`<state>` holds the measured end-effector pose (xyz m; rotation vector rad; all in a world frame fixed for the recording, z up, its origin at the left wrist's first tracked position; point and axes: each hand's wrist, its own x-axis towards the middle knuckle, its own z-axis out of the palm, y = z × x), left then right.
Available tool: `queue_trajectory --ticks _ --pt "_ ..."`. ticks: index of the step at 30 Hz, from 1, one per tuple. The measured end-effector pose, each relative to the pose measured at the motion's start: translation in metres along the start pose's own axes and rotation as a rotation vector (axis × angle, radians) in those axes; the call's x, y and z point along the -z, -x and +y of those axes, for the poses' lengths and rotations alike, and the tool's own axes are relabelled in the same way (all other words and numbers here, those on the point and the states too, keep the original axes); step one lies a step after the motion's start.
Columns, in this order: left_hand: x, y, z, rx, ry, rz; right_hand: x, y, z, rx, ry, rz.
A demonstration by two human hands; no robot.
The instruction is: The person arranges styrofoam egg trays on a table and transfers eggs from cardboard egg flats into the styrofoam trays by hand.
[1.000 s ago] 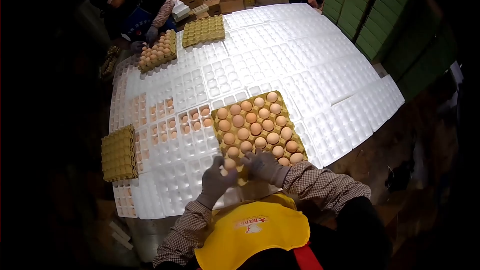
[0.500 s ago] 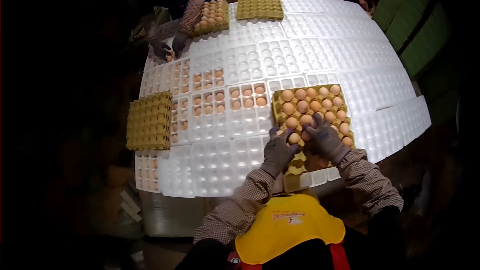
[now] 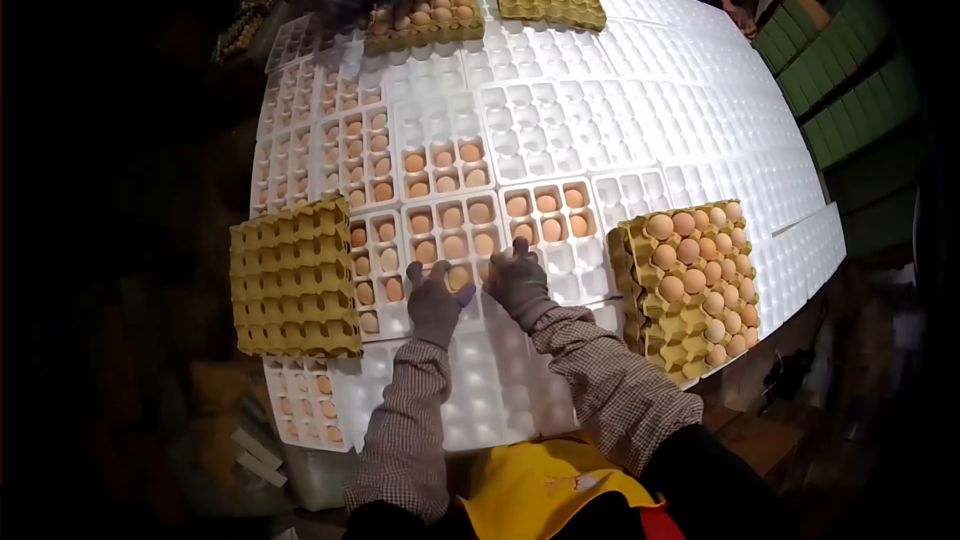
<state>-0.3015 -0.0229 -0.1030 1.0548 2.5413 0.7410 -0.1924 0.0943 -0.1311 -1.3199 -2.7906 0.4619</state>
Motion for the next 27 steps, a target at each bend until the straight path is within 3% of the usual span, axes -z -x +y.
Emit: queue_trajectory --ticks 3,5,6,7,8,10,11,12,14,15,16,17,18,19,20,21,22,23,24,25,26,27 --pt "0.012 0.018 -0.005 -0.034 0.229 0.18 0.033 0.014 -0.01 0.113 -0.083 0.105" --pt "-0.013 0.025 -0.038 -0.234 0.081 0.161 0.04 0.035 0.0 0.328 -0.036 0.007" --pt "-0.017 0.03 -0.045 -0.331 0.012 0.158 0.036 0.046 -0.001 0.332 -0.056 -0.067" --pt "-0.017 0.035 -0.047 -0.325 0.0 0.099 0.033 0.056 -0.002 0.333 -0.076 -0.13" --pt "-0.02 0.029 -0.053 -0.267 0.213 0.139 0.032 0.052 -0.004 0.342 -0.09 -0.171" --pt "-0.016 0.034 -0.057 -0.11 0.606 0.221 0.037 0.041 -0.032 0.409 -0.377 0.152" --pt "-0.009 0.041 -0.051 0.153 0.947 0.107 0.023 0.034 -0.039 0.512 -0.42 0.091" --pt "-0.022 0.041 -0.071 0.071 0.854 0.122 0.003 0.025 -0.042 0.616 -0.454 0.045" --pt "-0.027 0.036 -0.079 0.056 0.773 0.15 -0.041 0.032 -0.037 0.665 -0.28 0.194" --pt "-0.016 0.037 -0.067 0.135 0.909 0.052 -0.022 0.044 -0.033 0.632 -0.343 0.253" --pt "-0.034 0.032 -0.089 0.012 0.712 0.058 0.016 0.06 -0.025 0.605 -0.397 0.312" --pt "-0.045 0.032 -0.103 0.036 0.755 0.011 0.067 0.077 -0.005 0.604 -0.594 0.203" --pt "-0.024 0.035 -0.066 0.102 0.715 0.051 0.107 0.095 0.029 0.634 -0.729 0.2" --pt "-0.001 0.039 -0.028 0.17 0.678 0.088 0.15 0.112 0.072 0.593 -0.657 0.223" --pt "-0.012 0.039 0.002 -0.065 0.567 0.26 0.168 0.124 0.124 0.465 -0.634 0.357" --pt "-0.004 0.044 0.034 -0.106 0.647 0.17 0.198 0.131 0.117 0.434 -0.534 0.355" --pt "0.006 0.047 0.075 -0.148 0.726 0.079 0.223 0.133 0.161 0.268 -0.602 0.372" --pt "0.001 0.06 0.13 -0.253 0.724 -0.069 0.253 0.136 0.188 -0.116 -0.73 0.257" --pt "0.002 0.07 0.189 -0.62 0.584 -0.019 0.269 0.13 0.207 0.034 -0.528 0.223" --pt "-0.01 0.075 0.2 -0.535 0.656 -0.097 0.259 0.125 0.23 0.284 -0.257 0.184" --pt "-0.042 0.087 0.262 -0.717 0.406 -0.107 0.246 0.119 0.255 0.522 0.024 0.145" --pt "-0.068 0.091 0.279 -0.757 0.201 0.012 0.242 0.117 0.261 0.619 0.107 0.226"
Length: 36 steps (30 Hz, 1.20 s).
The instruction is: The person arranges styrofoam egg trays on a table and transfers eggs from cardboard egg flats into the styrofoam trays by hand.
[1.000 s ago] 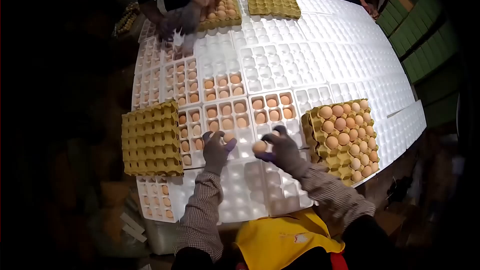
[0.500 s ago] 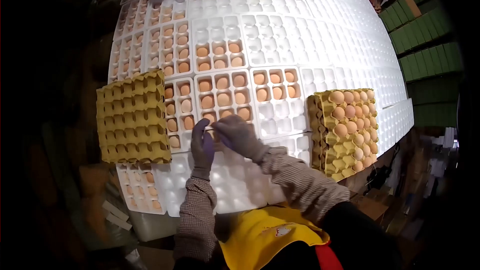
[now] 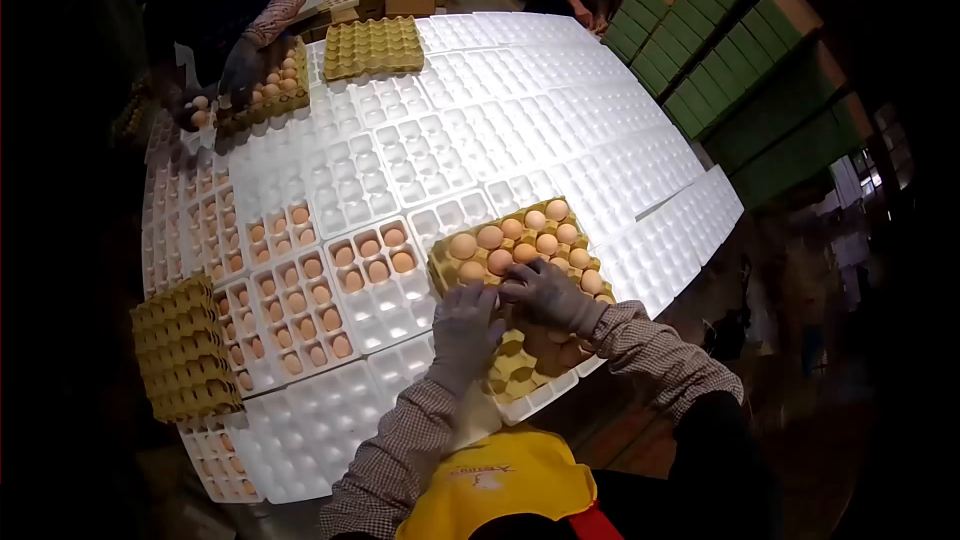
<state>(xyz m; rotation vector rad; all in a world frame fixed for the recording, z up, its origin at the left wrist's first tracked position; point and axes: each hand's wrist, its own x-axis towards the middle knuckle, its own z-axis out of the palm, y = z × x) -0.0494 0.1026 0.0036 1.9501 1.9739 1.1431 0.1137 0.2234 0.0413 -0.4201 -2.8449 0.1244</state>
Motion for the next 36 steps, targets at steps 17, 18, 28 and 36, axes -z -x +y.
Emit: queue_trajectory --ticks 17,18,28,36 --pt "-0.006 -0.056 -0.003 0.532 0.196 -0.047 0.005 -0.024 0.065 -0.139 -0.423 -0.033" --pt "-0.014 -0.063 -0.009 0.503 0.327 0.203 0.006 -0.028 0.072 -0.164 -0.449 0.104" --pt "-0.059 -0.105 -0.043 0.513 -0.347 -0.16 -0.036 -0.063 0.086 -0.235 -0.15 -0.014" --pt "0.137 0.165 -0.164 1.021 0.025 0.806 -0.058 -0.046 -0.142 -0.696 -1.281 -0.072"
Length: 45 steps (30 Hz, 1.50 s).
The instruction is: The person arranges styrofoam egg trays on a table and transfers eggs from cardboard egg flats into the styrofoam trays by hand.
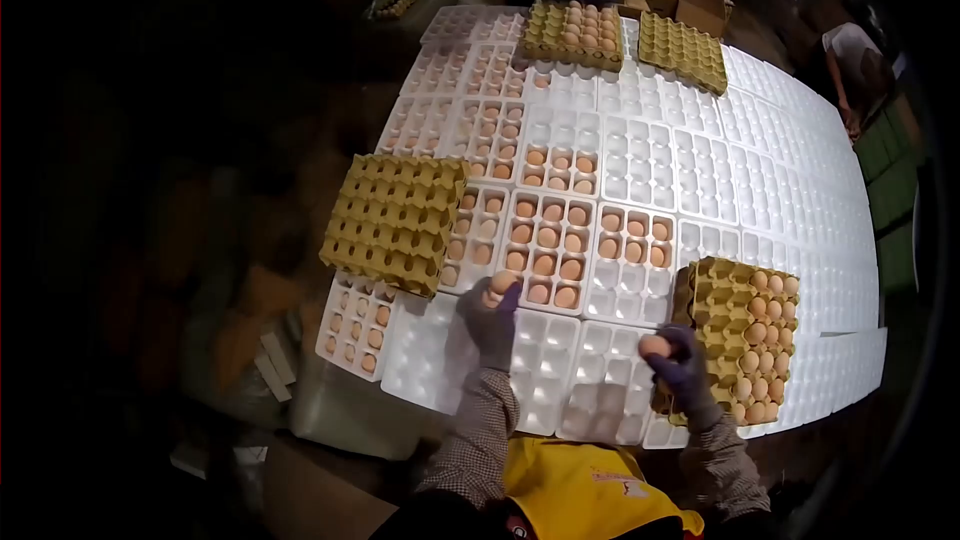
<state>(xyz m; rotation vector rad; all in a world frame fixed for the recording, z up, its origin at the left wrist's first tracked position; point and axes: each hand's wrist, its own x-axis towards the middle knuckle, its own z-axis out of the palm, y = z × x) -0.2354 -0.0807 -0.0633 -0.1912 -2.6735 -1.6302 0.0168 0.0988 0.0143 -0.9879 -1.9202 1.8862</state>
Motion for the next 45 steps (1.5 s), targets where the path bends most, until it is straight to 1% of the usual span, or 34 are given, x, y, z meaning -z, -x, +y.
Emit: queue_trajectory --ticks 1,4,5,6,7,8,9,10,11,13,15,16,19,20,21,23,25,26,29,30,31,32,33,34,36,37,38,39,40,41,42,43,44,45 --pt "0.001 -0.012 -0.044 -0.076 -0.258 0.075 -0.039 -0.006 0.021 0.065 0.12 0.002" --pt "-0.002 -0.02 -0.073 0.016 -0.334 0.027 -0.147 -0.033 0.023 0.164 0.21 0.011" --pt "-0.006 -0.025 -0.079 0.024 -0.361 0.018 -0.173 -0.043 0.022 0.216 0.243 0.04" --pt "-0.002 -0.02 -0.076 0.032 -0.344 0.022 -0.19 -0.052 0.029 0.221 0.287 0.054" --pt "0.008 -0.018 -0.079 0.019 -0.313 -0.002 -0.202 -0.058 0.036 0.22 0.33 0.071" --pt "0.02 -0.013 -0.084 0.014 -0.284 -0.024 -0.21 -0.063 0.038 0.158 0.367 0.081" --pt "0.036 -0.008 -0.088 0.019 -0.256 -0.037 -0.218 -0.065 0.04 0.268 0.488 0.087" --pt "0.058 -0.004 -0.085 0.023 -0.178 0.009 -0.228 -0.068 0.042 0.386 0.607 0.077" --pt "0.078 -0.006 -0.086 0.026 -0.211 0.031 -0.244 -0.072 0.04 0.4 0.633 0.061" --pt "0.092 -0.019 -0.103 0.027 -0.257 -0.104 -0.279 -0.08 0.031 0.43 0.662 -0.007" --pt "0.095 -0.031 -0.119 -0.043 -0.342 -0.283 -0.311 -0.092 0.048 0.277 0.901 -0.141" --pt "0.097 -0.034 -0.123 -0.11 -0.303 -0.277 -0.316 -0.091 0.051 0.269 0.977 -0.111" --pt "0.123 -0.038 -0.139 -0.113 -0.04 -0.203 -0.307 -0.082 0.036 0.382 0.87 -0.117" --pt "0.126 -0.033 -0.149 0.383 0.416 -0.187 -0.306 -0.073 0.034 0.542 0.849 -0.129" --pt "0.132 -0.031 -0.15 0.39 0.372 -0.155 -0.308 -0.06 0.038 0.54 0.925 -0.243" --pt "0.128 -0.029 -0.141 0.224 0.363 -0.145 -0.315 -0.051 0.08 0.578 1.03 -0.372" --pt "0.115 -0.031 -0.168 -0.222 -0.02 -0.264 -0.319 -0.044 0.058 0.407 0.838 -0.236" --pt "0.114 -0.028 -0.178 -0.314 -0.05 -0.276 -0.319 -0.046 0.05 0.328 0.742 -0.181" --pt "0.133 -0.037 -0.161 0.309 0.591 -0.311 -0.332 -0.037 0.05 0.481 0.339 -0.263" --pt "0.136 -0.04 -0.179 0.269 0.61 -0.337 -0.34 -0.034 0.07 0.614 0.363 -0.375" --pt "0.138 -0.043 -0.187 0.271 0.569 -0.362 -0.348 -0.033 0.103 0.636 0.534 -0.573" --pt "0.137 -0.045 -0.19 0.269 0.531 -0.384 -0.347 -0.031 0.121 0.811 0.583 -0.521" --pt "0.134 -0.046 -0.186 0.265 0.497 -0.405 -0.343 -0.031 0.128 0.986 0.633 -0.463" --pt "0.129 -0.044 -0.176 0.233 0.453 -0.361 -0.332 -0.032 0.107 0.937 0.568 -0.441" --pt "0.134 -0.042 -0.157 -0.149 0.032 -0.389 -0.285 -0.009 0.056 0.814 0.439 -0.41" --pt "0.135 -0.043 -0.144 -0.347 -0.169 -0.403 -0.245 0.002 0.033 0.743 0.349 -0.442" --pt "0.133 -0.037 -0.126 -0.512 -0.283 -0.39 -0.199 0.009 0.032 0.662 0.333 -0.432" --pt "0.13 -0.028 -0.111 -0.601 -0.335 -0.487 -0.152 0.02 0.031 0.579 0.341 -0.394" --pt "0.118 -0.017 -0.125 -0.62 -0.421 -0.57 -0.107 0.031 0.024 0.537 0.373 -0.29" --pt "0.106 -0.006 -0.15 -0.63 -0.47 -0.599 -0.054 0.05 0.016 0.486 0.422 -0.175" --pt "0.094 0.002 -0.15 -0.629 -0.558 -0.575 -0.003 0.073 0.006 0.544 0.564 -0.08" --pt "0.084 0.005 -0.119 -0.561 -0.716 -0.667 0.041 0.09 -0.003 0.609 0.688 -0.006" --pt "0.078 0.002 -0.127 -0.531 -0.792 -0.662 0.082 0.105 -0.012 0.523 0.669 0.133" --pt "0.066 0.009 -0.117 -0.515 -0.948 -0.564 0.121 0.122 -0.015 0.439 0.619 0.255"
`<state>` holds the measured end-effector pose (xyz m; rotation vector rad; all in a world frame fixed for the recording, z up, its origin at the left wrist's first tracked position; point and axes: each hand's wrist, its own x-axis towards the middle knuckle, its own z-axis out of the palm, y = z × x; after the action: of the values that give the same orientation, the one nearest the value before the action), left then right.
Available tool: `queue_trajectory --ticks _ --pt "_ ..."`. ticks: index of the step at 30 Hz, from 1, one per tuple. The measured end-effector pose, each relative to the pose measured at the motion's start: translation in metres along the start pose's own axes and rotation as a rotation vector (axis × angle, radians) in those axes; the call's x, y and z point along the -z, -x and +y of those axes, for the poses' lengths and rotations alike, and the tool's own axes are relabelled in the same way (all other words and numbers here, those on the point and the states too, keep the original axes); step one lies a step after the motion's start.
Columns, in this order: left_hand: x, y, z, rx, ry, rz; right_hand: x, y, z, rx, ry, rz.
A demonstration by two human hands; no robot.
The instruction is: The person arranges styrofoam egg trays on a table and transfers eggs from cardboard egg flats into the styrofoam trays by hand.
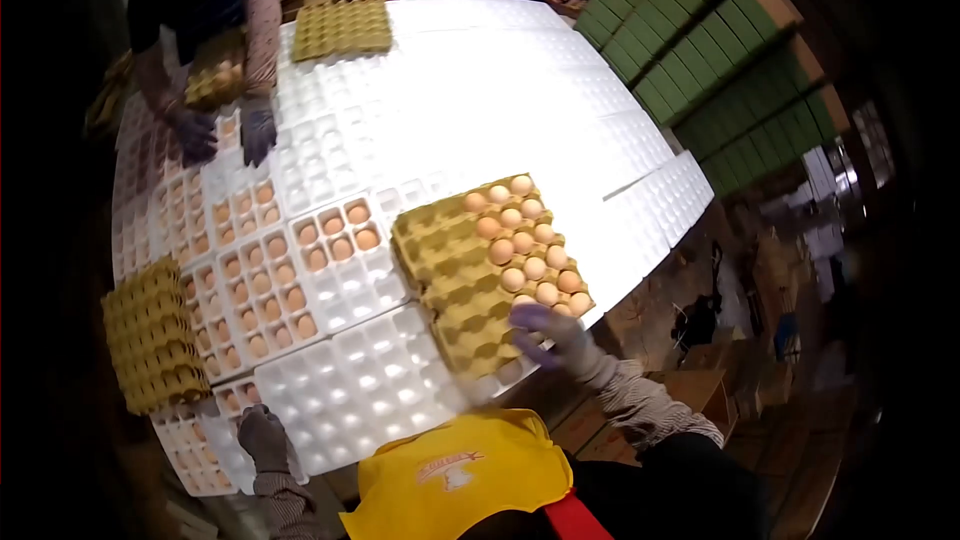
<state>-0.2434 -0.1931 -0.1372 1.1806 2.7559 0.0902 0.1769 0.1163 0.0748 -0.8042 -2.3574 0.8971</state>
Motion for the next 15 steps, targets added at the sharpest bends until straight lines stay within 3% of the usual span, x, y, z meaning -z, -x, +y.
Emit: queue_trajectory --ticks 2,4,5,6,7,8,9,11,13,14,15 --pt "0.08 -0.008 0.132 -0.15 0.289 0.323 0.063 0.016 0.037 -0.376 -0.056 0.261" --pt "0.117 0.002 0.264 -0.409 0.708 0.144 0.084 0.022 0.059 -0.203 0.064 -0.026" --pt "0.128 0.016 0.329 -0.558 0.829 0.037 0.077 0.029 0.078 0.069 0.287 -0.161" --pt "0.132 0.032 0.38 -0.75 0.713 -0.031 0.07 0.037 0.099 0.195 0.449 -0.339" --pt "0.123 0.046 0.419 -0.877 0.549 -0.008 0.057 0.042 0.11 0.216 0.544 -0.298" --pt "0.108 0.059 0.445 -0.878 0.428 -0.038 0.05 0.046 0.117 0.242 0.642 -0.261" --pt "0.098 0.066 0.462 -0.83 0.269 0.014 0.054 0.048 0.123 0.289 0.548 -0.248" --pt "0.088 0.066 0.461 -0.833 0.455 -0.001 0.067 0.044 0.137 0.394 0.365 -0.231" --pt "0.091 0.055 0.449 -0.813 0.714 -0.109 0.082 0.044 0.139 -0.043 -0.153 -0.144" --pt "0.128 0.054 0.452 -0.43 0.891 -0.437 0.09 0.041 0.138 -0.264 -0.406 -0.106" --pt "0.126 0.041 0.447 -0.18 1.353 -0.654 0.096 0.032 0.135 -0.584 -0.795 0.11"
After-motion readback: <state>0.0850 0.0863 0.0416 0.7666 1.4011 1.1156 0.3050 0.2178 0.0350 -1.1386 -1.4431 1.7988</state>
